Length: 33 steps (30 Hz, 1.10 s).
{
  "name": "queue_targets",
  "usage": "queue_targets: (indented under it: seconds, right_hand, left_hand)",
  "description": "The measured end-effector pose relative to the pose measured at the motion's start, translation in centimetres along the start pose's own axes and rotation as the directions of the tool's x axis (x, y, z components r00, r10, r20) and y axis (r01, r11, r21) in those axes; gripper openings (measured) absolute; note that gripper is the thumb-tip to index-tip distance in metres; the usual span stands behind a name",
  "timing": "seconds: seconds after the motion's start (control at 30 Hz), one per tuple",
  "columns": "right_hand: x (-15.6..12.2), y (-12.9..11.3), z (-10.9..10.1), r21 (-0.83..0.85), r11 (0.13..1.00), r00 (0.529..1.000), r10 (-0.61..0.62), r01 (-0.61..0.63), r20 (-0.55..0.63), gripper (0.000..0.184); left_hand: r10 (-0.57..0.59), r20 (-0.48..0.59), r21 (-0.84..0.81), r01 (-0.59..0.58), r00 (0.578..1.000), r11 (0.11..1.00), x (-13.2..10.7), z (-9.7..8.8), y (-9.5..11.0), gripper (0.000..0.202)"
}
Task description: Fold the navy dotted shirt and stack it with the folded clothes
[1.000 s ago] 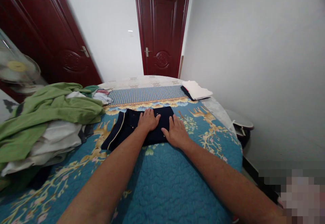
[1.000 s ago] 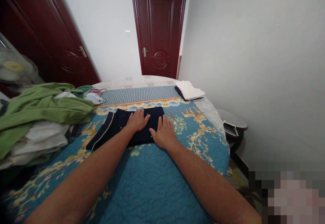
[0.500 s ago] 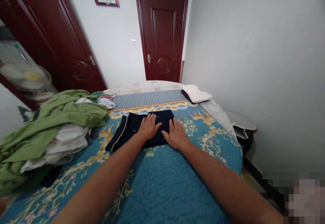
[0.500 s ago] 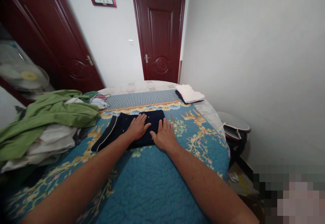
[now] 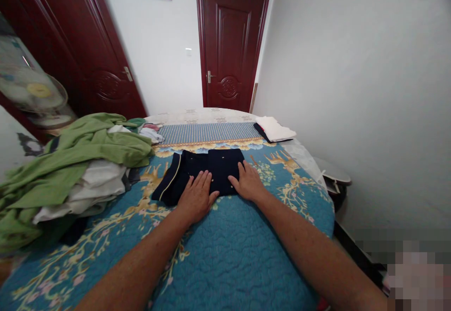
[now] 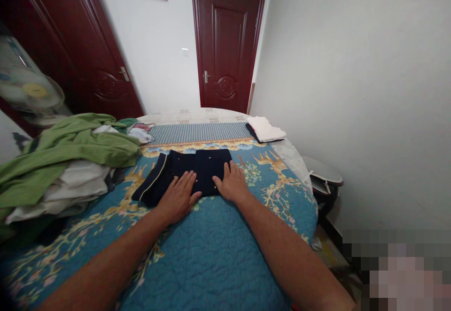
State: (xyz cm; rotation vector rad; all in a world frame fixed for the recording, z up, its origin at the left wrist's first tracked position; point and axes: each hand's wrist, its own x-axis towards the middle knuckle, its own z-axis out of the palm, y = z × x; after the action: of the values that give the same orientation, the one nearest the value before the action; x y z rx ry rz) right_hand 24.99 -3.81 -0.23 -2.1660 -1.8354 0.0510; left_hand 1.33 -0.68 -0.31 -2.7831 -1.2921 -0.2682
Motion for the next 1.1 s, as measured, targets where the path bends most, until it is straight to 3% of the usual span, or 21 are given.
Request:
queue_targets:
  seconds: [0.13,0.33,0.53,0.73,0.93,1.1]
  right_hand:
    - [2.0,1.1,-0.5,0.002,1.000,0.999,-0.005,0.004,0.038,0.080]
    - [7.8,2.0,-0.4,-0.007,0.997,0.994,0.079,-0.078,0.076,0.070]
    - [11.4,2.6,-0.7,0.146,0.981,0.989,0.137,-0.129,-0.046,0.056]
    - [9.6,4.1,-1.1,0.331,0.930,0.962,0.221,-0.157,-0.163,0.057]
    - [5.6,3.6,-0.6,0.349,0.917,0.949,0.265,-0.194,-0.170,0.053]
    - [4.1,3.0,-1.3,0.344,0.907,0.946,0.299,-0.241,-0.126,0.048]
  left_hand:
    - [-0.002,-0.007,-0.033,0.001,1.000,0.999,0.2,0.3,-0.1,0.075]
    - [-0.010,-0.019,-0.085,0.008,1.000,0.996,0.1,0.5,-0.1,0.076]
    - [-0.007,-0.018,-0.111,0.005,1.000,0.994,0.0,0.4,-0.1,0.077]
    - [-0.009,0.003,-0.138,0.010,1.000,0.990,0.1,0.3,-0.1,0.078]
    - [-0.008,-0.009,-0.129,0.006,1.000,0.992,0.1,0.5,-0.1,0.080]
    - [0.001,-0.028,-0.114,-0.004,1.000,0.993,0.0,0.4,-0.1,0.080]
